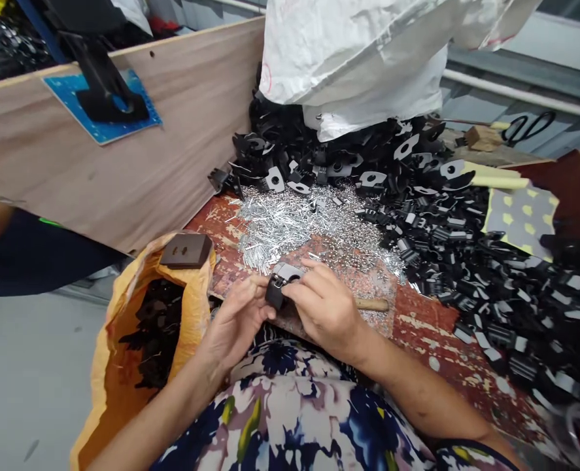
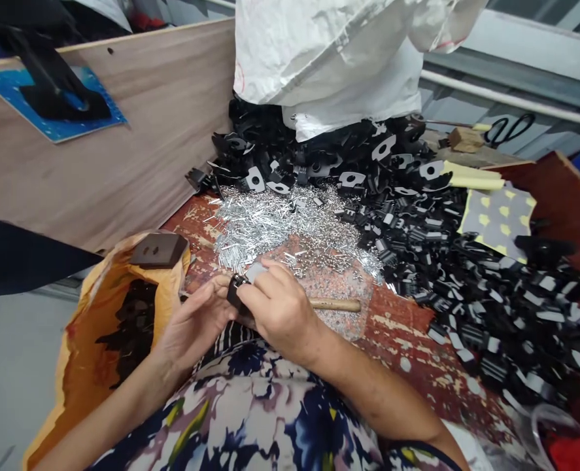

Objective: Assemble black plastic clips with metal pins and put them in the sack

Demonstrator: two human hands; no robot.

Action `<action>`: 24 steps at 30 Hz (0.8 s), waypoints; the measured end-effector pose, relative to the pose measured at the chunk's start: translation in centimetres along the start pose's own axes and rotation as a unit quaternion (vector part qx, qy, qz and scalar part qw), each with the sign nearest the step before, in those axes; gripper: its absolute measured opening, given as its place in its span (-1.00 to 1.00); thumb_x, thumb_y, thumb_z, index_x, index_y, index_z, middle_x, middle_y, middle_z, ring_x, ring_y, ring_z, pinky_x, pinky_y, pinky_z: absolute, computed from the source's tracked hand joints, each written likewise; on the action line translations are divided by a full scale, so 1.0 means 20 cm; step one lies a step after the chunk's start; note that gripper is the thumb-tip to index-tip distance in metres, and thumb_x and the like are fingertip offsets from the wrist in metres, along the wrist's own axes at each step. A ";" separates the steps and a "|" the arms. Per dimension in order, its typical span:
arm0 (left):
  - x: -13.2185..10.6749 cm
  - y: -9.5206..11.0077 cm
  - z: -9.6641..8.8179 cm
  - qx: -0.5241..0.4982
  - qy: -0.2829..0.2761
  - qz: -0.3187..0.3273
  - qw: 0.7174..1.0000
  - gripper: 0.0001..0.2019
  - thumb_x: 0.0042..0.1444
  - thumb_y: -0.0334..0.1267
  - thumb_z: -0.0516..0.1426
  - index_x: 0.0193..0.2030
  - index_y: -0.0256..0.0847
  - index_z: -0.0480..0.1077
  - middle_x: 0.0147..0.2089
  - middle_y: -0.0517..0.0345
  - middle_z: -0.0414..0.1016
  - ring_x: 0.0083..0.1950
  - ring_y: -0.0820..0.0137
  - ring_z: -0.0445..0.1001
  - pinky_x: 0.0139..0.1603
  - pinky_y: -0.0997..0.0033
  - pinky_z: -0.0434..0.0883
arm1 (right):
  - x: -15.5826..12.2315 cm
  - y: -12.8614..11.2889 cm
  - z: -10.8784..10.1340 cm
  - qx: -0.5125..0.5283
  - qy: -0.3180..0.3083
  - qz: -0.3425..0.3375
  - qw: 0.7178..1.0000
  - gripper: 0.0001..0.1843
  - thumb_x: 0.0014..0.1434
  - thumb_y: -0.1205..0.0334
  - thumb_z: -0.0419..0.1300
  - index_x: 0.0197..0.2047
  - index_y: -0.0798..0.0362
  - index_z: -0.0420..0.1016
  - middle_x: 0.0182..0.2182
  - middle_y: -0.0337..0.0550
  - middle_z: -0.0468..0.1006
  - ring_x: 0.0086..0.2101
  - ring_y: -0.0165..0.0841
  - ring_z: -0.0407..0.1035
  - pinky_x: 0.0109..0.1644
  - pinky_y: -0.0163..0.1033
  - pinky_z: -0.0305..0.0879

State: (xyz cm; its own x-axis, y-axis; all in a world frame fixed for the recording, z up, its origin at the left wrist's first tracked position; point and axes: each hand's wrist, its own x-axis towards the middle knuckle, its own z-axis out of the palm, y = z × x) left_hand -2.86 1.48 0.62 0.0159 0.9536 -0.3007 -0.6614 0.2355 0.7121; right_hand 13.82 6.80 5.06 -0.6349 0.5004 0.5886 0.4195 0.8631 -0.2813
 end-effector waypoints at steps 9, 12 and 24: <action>-0.22 0.14 -0.31 0.449 0.107 0.094 0.882 -0.69 0.38 -0.05 0.06 0.13 -0.09 0.43 -0.24 0.18 0.53 -0.30 0.35 0.46 -0.31 0.40 0.37 | -0.29 0.18 0.00 -0.096 -0.213 0.115 0.966 -0.81 0.33 0.12 0.24 -0.11 0.07 0.48 -0.21 0.01 0.51 -0.19 -0.15 0.36 -0.12 -0.06 0.31; -0.24 0.12 -0.35 0.416 0.100 0.044 0.903 -0.64 0.39 0.03 0.00 0.00 -0.14 0.48 -0.40 0.26 0.39 -0.45 0.39 0.30 -0.45 0.43 0.24 | -0.42 0.27 -0.02 -0.145 -0.285 0.112 0.941 -0.83 0.31 0.13 0.23 -0.24 0.04 0.41 -0.25 0.00 0.51 -0.25 -0.16 0.39 -0.22 -0.12 0.27; -0.05 -0.19 -0.36 0.474 0.114 0.125 0.864 -0.61 0.41 -0.03 -0.08 -0.41 -0.14 0.27 -0.47 0.27 0.23 -0.40 0.37 0.27 -0.33 0.37 0.20 | -0.41 0.04 -0.18 -0.032 -0.090 0.113 0.989 -0.35 0.39 0.33 0.12 0.48 -0.18 0.15 -0.16 -0.12 0.66 -0.34 -0.33 0.55 -0.29 -0.25 0.44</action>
State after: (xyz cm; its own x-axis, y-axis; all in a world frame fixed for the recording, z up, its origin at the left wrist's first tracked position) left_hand -5.73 -1.69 -6.44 -0.2586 0.9606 -0.1020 0.2894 0.1778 0.9405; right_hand 21.68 3.27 2.74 -0.6228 0.6898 0.3692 0.6014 0.7239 -0.3380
